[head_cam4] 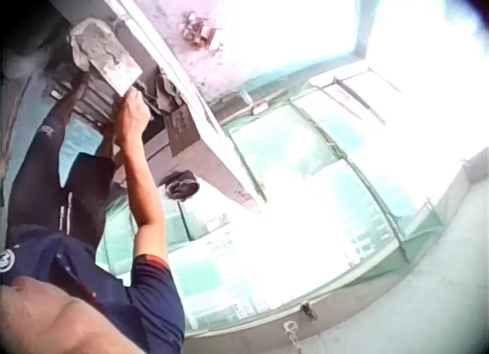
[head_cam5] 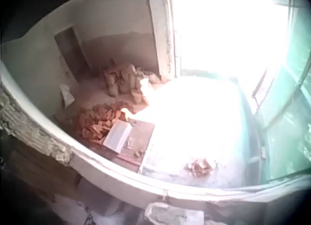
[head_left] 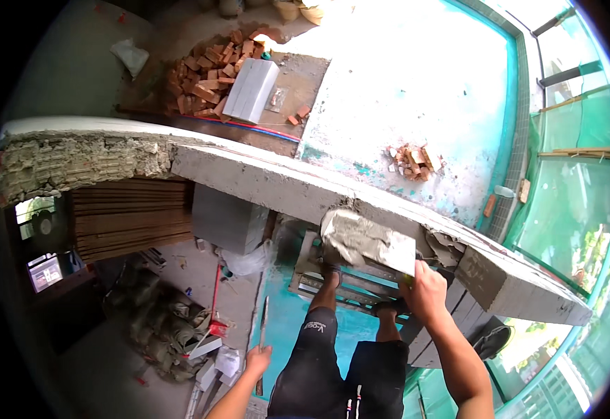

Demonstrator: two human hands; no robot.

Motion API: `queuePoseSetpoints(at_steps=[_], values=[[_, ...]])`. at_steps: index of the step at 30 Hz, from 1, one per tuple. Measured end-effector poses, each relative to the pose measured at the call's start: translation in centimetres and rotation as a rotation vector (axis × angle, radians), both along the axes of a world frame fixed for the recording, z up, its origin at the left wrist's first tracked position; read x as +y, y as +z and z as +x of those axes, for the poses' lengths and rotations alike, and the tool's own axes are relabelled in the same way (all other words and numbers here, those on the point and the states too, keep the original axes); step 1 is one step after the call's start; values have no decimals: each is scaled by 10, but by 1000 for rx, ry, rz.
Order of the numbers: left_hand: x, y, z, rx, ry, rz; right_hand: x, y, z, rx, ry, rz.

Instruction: The person applies mortar to a concrete beam using a trowel, then lifts and places a lightweight concrete block onto the beam. Later, the person walks through a construction site, handles a power tool, and organizes electrical cables and tools in a storage bag.

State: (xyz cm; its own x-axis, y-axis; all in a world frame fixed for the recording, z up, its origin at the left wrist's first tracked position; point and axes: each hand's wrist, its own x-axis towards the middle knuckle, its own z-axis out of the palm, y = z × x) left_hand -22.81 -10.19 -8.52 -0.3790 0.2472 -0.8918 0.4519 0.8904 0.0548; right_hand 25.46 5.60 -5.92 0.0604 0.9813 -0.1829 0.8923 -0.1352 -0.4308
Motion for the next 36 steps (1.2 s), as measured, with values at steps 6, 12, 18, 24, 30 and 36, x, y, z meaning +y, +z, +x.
queuePoseSetpoints(at_steps=[6,12,18,24,30,36], values=[[12,7,-9,-6,179,-71,29,0,-9,-88,-83,-279],[41,3,-19,7,-186,142,8,34,-16,-25,-134,-212],[187,64,60,-5,-437,461,-3,89,-43,289,-391,-402],[293,90,134,-43,-658,723,4,44,-114,862,-742,-700],[338,85,186,-153,-759,662,-12,29,-77,854,-799,-703],[372,79,229,-280,-1002,505,-33,26,-42,790,-896,-648]])
